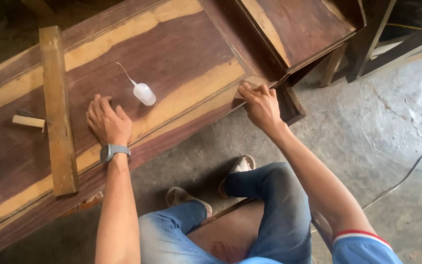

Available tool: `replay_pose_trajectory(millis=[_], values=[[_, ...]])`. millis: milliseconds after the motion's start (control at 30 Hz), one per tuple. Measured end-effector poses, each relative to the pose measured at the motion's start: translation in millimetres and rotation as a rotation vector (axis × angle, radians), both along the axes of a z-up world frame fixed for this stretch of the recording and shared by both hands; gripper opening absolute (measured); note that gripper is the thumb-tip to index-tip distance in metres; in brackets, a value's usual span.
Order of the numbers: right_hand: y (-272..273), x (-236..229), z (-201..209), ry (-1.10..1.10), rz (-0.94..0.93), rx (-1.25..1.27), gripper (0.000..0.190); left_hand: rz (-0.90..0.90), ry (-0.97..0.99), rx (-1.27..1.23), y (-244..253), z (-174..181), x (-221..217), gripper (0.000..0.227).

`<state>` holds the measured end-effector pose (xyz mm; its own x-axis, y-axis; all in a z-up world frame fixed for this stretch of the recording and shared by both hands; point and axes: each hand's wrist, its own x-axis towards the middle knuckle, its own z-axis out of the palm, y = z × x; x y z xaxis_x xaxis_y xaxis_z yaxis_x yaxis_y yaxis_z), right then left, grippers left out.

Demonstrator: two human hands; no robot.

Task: The person applies glue from a white bottle onto the seams of a wooden furniture piece and then rubs the glue into the wood using a small rectangular block. The person repeats this process on different sections of the furniture.

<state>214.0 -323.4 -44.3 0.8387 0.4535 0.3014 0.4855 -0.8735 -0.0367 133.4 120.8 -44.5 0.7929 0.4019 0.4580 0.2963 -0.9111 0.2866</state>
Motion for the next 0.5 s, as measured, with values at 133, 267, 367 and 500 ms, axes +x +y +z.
replay_pose_trajectory(millis=[133, 267, 367, 500], values=[[6.7, 57.8, -9.0, 0.012, 0.003, 0.04, 0.03, -0.034, 0.01, 0.007, 0.8, 5.9, -2.9, 0.03], [2.1, 18.0, -16.1, -0.04, -0.025, 0.028, 0.038, -0.015, 0.004, 0.007, 2.7, 0.0, -0.5, 0.032], [4.3, 17.0, -15.0, -0.04, -0.056, -0.07, 0.049, -0.001, 0.004, 0.007, 4.1, -2.6, 1.0, 0.031], [19.1, 75.8, -42.4, -0.097, -0.074, -0.117, 0.032, -0.012, 0.007, -0.002, 1.1, 1.0, -1.4, 0.03]])
